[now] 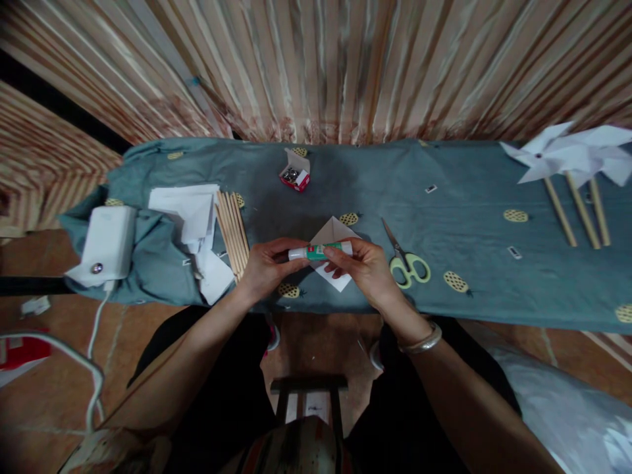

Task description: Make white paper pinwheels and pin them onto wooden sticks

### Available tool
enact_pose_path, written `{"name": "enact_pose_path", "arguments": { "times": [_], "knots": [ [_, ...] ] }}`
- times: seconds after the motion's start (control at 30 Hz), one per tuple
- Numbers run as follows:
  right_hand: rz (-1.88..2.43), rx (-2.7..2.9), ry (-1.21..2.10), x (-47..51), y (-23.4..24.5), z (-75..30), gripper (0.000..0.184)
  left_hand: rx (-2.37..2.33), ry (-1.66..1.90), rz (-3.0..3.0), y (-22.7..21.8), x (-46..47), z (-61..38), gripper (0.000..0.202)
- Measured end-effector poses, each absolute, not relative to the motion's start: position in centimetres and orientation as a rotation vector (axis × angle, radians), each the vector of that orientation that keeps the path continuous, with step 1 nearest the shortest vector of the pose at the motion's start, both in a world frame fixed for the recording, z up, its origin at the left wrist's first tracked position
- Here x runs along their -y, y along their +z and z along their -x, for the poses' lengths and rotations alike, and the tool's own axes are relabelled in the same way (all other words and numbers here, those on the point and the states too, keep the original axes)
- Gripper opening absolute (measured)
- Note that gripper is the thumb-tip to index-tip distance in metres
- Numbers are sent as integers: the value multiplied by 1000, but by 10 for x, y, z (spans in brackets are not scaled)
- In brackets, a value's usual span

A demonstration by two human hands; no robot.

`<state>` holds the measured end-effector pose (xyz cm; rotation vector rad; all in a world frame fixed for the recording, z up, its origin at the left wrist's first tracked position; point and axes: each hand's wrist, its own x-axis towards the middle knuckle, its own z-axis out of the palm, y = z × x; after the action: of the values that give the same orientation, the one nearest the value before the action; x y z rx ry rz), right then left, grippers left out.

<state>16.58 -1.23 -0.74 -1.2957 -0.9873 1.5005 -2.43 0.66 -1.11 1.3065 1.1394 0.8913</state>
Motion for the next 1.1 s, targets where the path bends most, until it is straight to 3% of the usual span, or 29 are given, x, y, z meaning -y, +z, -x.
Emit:
{"name": "enact_pose_path", "arguments": {
  "times": [0.13, 0.2, 0.3, 0.4, 0.53, 0.73, 1.1],
  "knots": [
    [1399, 1146, 1271, 15, -5, -180, 34, -1266, 1014, -1259, -15, -21, 39, 34],
    [1506, 1311, 1045, 18, -6, -189, 24, -1377, 1079, -1324, -19, -32, 53, 33],
    [1532, 1652, 743, 26, -8, -201, 13, -1559, 1022, -1608, -25, -43, 74, 29],
    [1431, 1904, 598, 33, -11, -205, 18, -1591, 980, -1917, -25, -45, 82, 32],
    [1418, 2022, 525, 38, -13, -205, 24, -1483, 950, -2320, -16, -25, 65, 57],
    [1420, 2095, 508, 39, -13, -205, 26, -889, 667, -2564, -22, 11, 26, 30],
    [1425, 2110, 492, 38, -12, -204, 26, -903, 587, -2581, -31, 10, 11, 20]
  ]
}}
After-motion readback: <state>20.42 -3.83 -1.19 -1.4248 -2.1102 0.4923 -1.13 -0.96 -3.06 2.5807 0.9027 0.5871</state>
